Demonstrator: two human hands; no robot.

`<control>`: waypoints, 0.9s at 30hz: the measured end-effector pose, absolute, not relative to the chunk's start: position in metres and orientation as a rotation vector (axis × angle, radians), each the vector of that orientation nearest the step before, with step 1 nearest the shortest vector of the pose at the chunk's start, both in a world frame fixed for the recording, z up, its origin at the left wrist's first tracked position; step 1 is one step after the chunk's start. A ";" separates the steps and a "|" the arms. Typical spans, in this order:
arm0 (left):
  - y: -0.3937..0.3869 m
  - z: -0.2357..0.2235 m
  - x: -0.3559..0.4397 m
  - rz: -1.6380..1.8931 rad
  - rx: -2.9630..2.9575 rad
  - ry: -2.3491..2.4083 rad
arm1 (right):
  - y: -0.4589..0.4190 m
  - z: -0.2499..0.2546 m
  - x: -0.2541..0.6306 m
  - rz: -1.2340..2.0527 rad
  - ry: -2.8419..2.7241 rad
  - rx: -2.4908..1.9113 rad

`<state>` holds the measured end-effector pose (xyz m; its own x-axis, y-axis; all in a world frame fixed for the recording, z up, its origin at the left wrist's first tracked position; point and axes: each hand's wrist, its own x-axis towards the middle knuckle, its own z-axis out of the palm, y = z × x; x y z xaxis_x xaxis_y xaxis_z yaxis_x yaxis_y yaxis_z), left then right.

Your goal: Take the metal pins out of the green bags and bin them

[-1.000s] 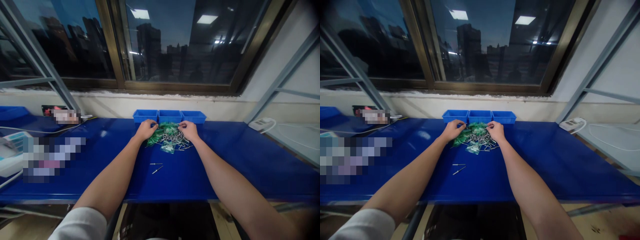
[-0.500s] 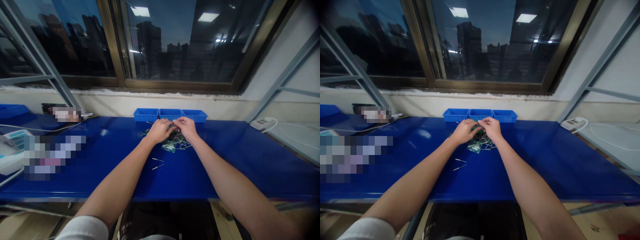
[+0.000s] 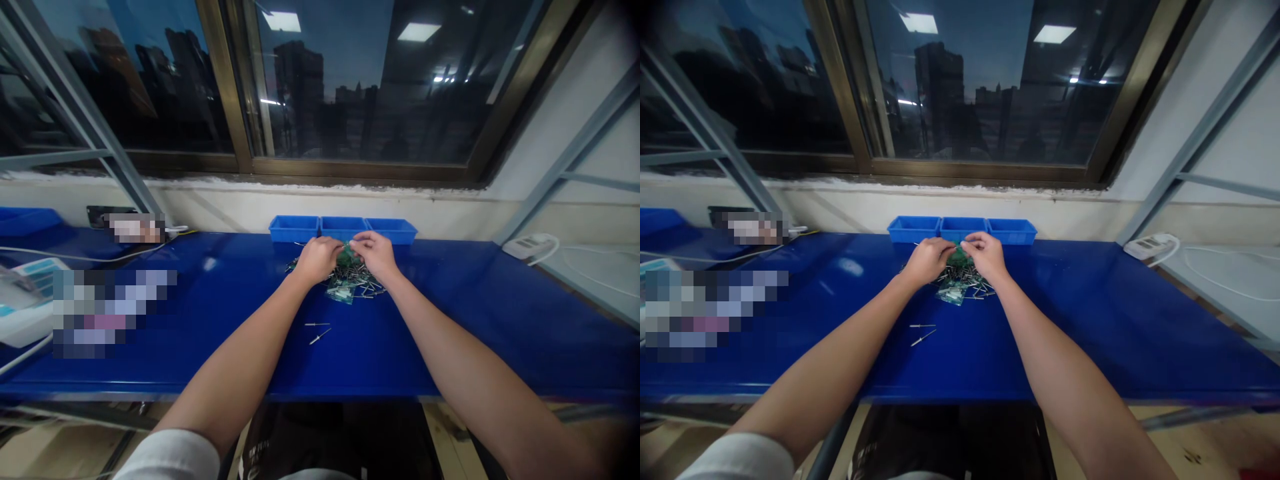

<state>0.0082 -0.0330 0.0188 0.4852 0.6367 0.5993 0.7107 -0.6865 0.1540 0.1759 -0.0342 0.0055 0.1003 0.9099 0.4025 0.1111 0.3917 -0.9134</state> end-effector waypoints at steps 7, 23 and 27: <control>-0.031 0.016 0.003 -1.069 -2.641 -1.226 | -0.033 0.003 0.183 0.734 -1.463 -1.018; -0.001 0.006 -0.040 -1.248 -2.277 -1.856 | -0.031 0.004 0.192 0.694 -1.389 -1.119; 0.005 0.000 -0.050 -1.040 -2.299 -2.010 | -0.027 0.002 0.197 0.602 -1.415 -1.169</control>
